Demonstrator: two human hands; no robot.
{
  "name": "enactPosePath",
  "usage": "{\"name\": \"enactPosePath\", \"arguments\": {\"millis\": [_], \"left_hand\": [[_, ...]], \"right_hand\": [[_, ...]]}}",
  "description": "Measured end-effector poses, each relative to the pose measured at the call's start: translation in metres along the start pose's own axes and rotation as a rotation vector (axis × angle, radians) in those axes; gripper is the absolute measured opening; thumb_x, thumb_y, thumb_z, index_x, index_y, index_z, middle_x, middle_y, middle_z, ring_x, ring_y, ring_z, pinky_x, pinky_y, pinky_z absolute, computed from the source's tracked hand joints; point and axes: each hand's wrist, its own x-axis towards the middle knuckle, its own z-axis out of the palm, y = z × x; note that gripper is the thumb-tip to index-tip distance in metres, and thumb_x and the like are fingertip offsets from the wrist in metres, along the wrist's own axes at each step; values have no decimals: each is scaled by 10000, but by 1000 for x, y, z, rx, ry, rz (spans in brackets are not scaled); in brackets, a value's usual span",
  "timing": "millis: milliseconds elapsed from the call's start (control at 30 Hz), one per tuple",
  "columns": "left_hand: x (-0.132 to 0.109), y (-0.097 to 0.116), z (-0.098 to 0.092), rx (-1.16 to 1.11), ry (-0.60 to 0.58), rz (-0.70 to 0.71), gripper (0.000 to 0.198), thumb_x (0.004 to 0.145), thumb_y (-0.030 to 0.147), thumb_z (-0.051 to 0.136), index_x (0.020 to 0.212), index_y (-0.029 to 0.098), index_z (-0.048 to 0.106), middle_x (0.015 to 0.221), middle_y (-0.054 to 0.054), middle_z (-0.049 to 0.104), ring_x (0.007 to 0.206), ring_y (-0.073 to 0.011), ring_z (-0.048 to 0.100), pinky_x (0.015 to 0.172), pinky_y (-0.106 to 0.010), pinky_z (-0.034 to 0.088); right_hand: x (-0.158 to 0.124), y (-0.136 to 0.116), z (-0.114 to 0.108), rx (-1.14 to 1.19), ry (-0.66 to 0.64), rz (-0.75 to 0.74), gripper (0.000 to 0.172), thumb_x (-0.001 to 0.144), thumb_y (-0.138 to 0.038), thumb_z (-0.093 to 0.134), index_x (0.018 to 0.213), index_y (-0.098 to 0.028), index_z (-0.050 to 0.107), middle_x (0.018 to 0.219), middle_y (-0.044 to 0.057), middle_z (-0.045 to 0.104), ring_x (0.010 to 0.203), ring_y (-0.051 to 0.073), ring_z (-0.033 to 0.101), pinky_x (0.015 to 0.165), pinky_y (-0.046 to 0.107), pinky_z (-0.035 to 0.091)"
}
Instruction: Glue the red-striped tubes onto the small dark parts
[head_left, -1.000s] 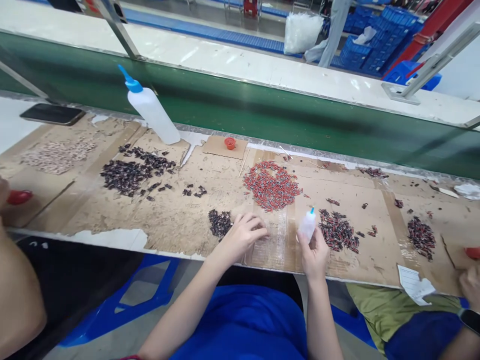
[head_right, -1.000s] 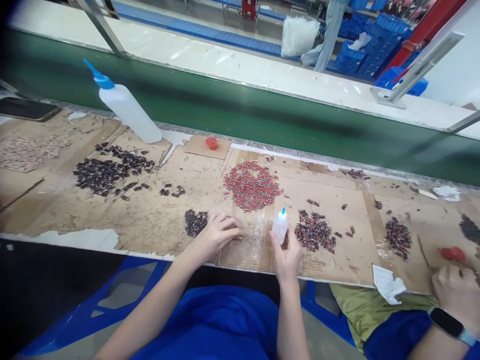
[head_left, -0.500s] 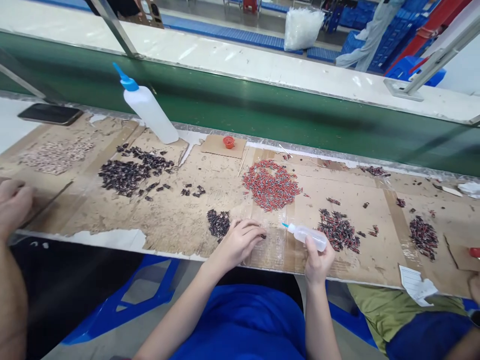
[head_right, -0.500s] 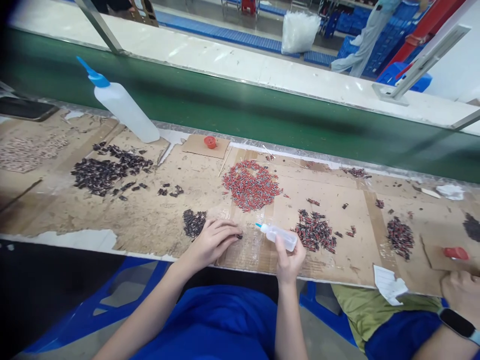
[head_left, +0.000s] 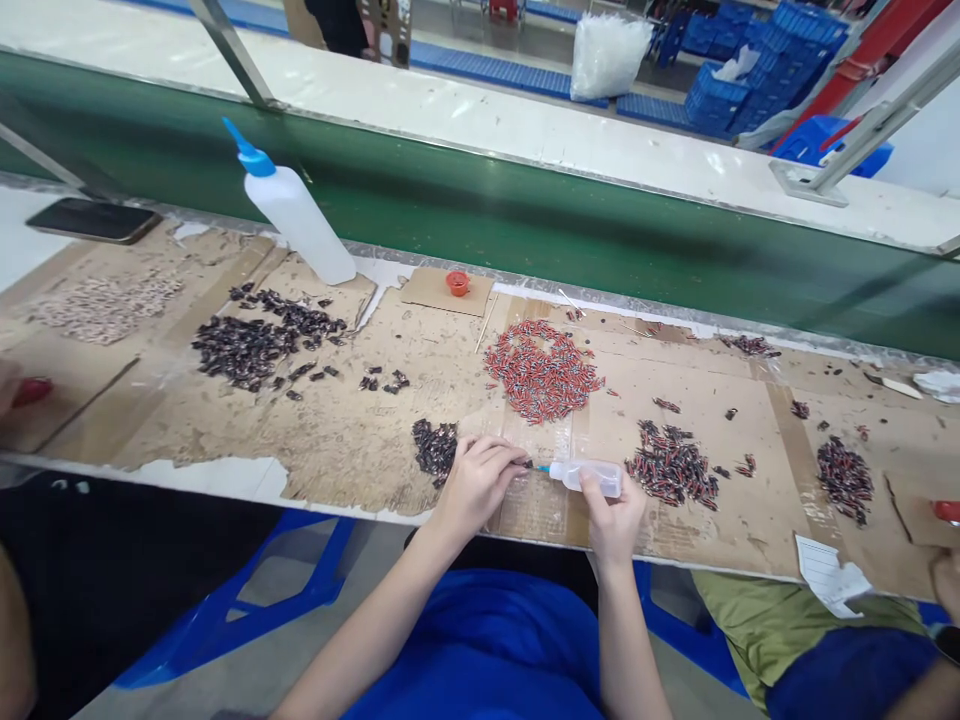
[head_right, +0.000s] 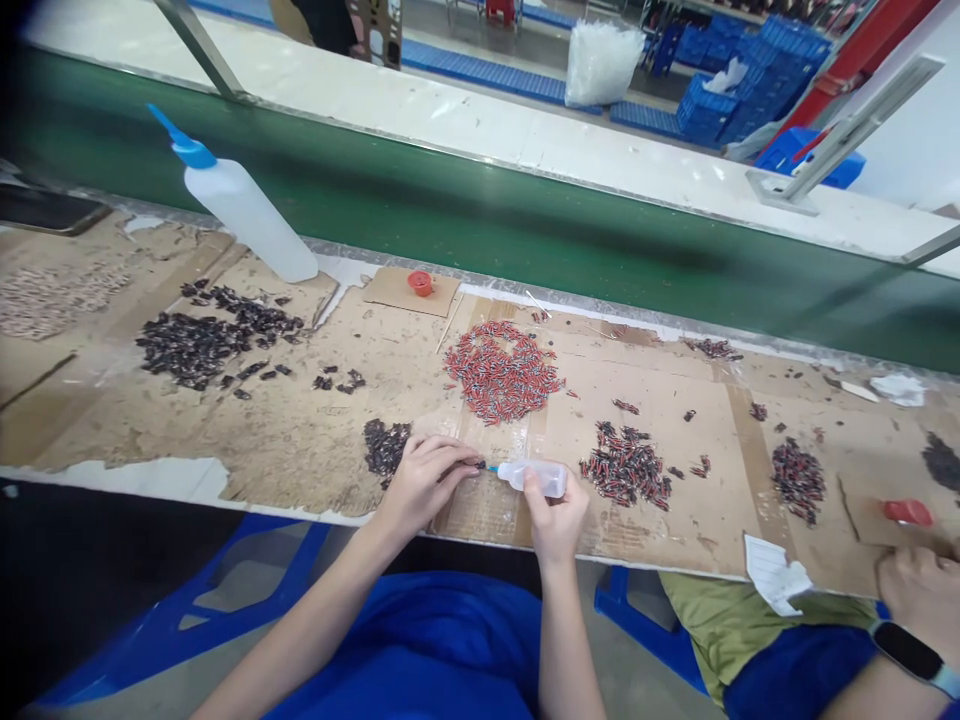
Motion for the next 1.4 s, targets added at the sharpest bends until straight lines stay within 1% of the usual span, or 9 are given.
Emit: {"name": "enactPosePath", "arguments": {"millis": [300,567,700,800,1000,1133,1233,1300,1400], "left_hand": [[0,1,1,-22,-5,-15,80,879,185,611,876,204,689,827,-12,766,788,-169,674,796,-337,395],[-1,-1,3,-38,-23,-62,83,876,218,621,869,215,703,820,-8,767,767,-172,677,804,-352,413],[-1,0,2,-42,-25,-73,91,879,219,617,867,221,707,817,-6,768,767,-172,675,808,-352,416],[-1,0,2,-38,-18,-69,93,879,211,617,863,218,709,811,-4,767,758,-168,673,807,-350,416],[-2,1,4,-27,22,-54,104,872,189,620,829,206,714,772,-10,758,720,-166,667,778,-344,423],[-2,0,6,-17,17,-68,108,868,192,622,824,218,717,770,-9,757,725,-170,668,782,-349,432],[-3,0,6,-8,13,-79,104,864,195,626,821,222,718,769,-10,756,725,-171,666,792,-354,436],[-3,0,6,-22,7,-80,93,858,190,633,828,220,717,778,-12,758,733,-171,664,798,-357,436],[-1,-2,5,-49,-24,-100,66,839,186,658,831,222,712,815,-13,763,784,-182,662,820,-367,438]], "right_hand": [[-1,-3,3,-37,-32,-8,238,688,-395,673,654,-160,689,563,21,674,511,156,580,497,256,471],[0,1,2,-44,16,-32,245,710,-403,668,662,-164,690,585,23,689,535,168,605,516,266,483],[0,0,2,-35,-27,-25,251,712,-409,672,671,-163,698,609,32,702,554,178,621,533,275,492],[1,-1,2,-39,-50,-15,251,708,-406,674,663,-161,699,595,29,693,544,173,610,526,271,484],[1,0,1,-29,-30,7,248,706,-399,671,657,-158,692,596,25,684,551,170,603,535,271,481],[2,3,0,2,-28,14,244,706,-395,673,680,-154,700,621,28,690,565,169,605,551,278,485],[2,8,-3,53,9,27,251,700,-396,689,651,-151,673,558,4,639,501,138,547,496,256,443],[3,12,-5,130,43,33,254,709,-399,695,690,-148,662,554,-8,618,473,120,513,465,242,411],[2,16,-7,269,78,22,282,705,-391,718,839,-155,641,705,22,681,559,145,594,535,269,471]]}}
